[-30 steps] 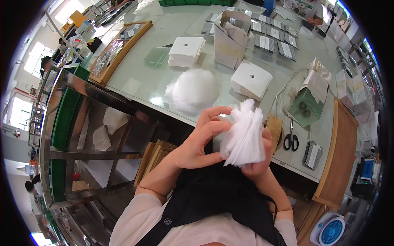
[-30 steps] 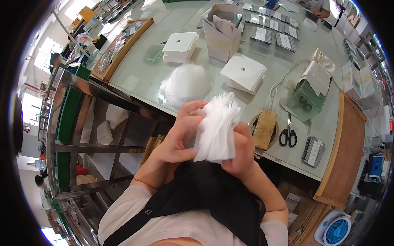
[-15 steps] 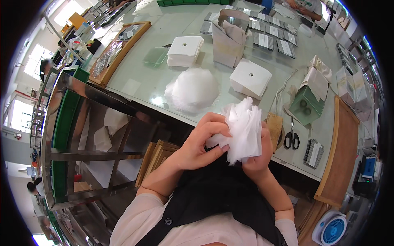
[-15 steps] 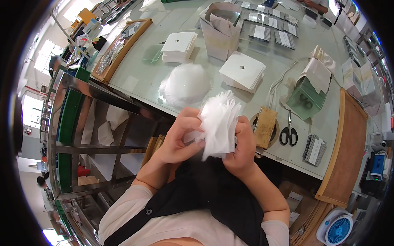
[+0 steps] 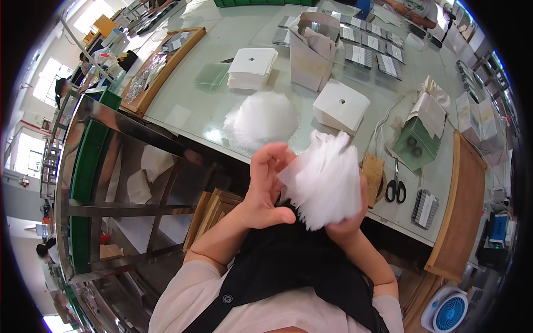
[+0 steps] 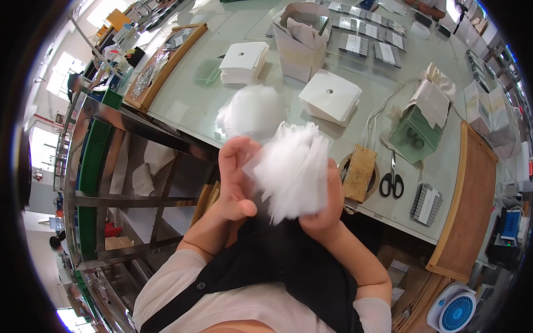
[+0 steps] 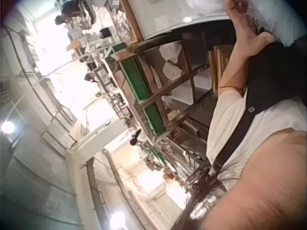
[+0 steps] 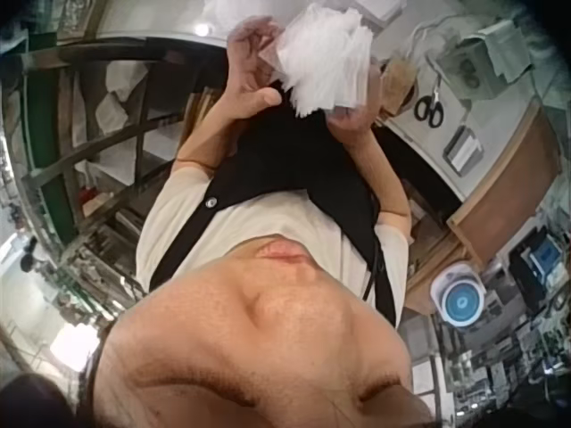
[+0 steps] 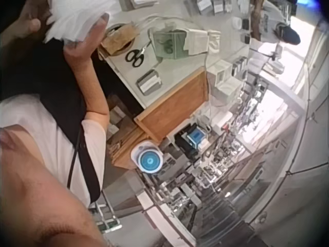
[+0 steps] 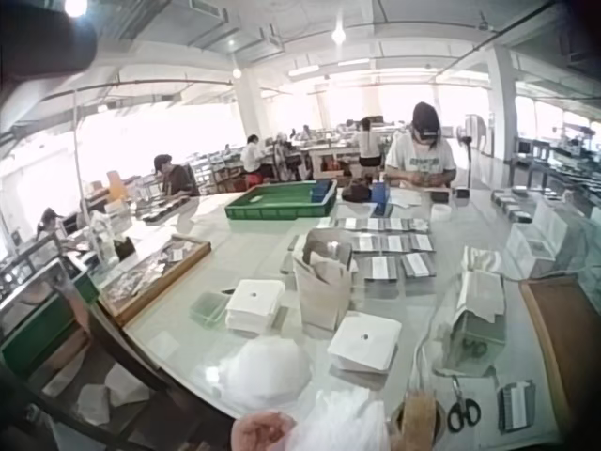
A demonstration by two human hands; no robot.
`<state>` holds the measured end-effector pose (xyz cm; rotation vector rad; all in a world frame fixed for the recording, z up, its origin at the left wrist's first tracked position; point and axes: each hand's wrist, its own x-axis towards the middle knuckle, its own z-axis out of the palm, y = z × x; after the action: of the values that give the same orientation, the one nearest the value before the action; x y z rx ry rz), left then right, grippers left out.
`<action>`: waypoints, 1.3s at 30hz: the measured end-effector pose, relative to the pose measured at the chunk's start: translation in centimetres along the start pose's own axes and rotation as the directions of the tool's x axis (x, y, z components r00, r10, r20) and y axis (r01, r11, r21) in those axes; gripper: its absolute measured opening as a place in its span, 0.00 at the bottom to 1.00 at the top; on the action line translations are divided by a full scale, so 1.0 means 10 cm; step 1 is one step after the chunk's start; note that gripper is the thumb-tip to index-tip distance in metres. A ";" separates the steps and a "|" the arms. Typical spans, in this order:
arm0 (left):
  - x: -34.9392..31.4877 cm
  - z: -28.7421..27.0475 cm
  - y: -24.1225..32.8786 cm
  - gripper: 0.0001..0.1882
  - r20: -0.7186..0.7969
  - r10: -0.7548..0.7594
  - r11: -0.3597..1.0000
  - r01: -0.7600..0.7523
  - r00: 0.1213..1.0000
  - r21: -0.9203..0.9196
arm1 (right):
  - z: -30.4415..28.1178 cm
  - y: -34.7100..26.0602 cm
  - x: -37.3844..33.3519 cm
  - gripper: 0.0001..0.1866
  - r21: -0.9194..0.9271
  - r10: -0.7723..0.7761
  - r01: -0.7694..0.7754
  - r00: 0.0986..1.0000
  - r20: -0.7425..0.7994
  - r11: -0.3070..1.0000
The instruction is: Assembling small solar panel cells into protective foam components and frames.
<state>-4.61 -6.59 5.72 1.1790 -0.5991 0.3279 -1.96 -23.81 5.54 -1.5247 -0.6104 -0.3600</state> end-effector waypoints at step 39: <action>-0.08 0.07 -0.11 0.53 -0.070 -0.095 0.906 0.115 0.993 0.407 | 0.09 0.01 -0.02 0.23 -0.415 -0.309 0.304 0.949 0.056 0.858</action>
<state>-4.81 -7.61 4.60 1.5992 -0.4309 0.4014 -2.18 -22.96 5.29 -1.8348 -0.8070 -0.7874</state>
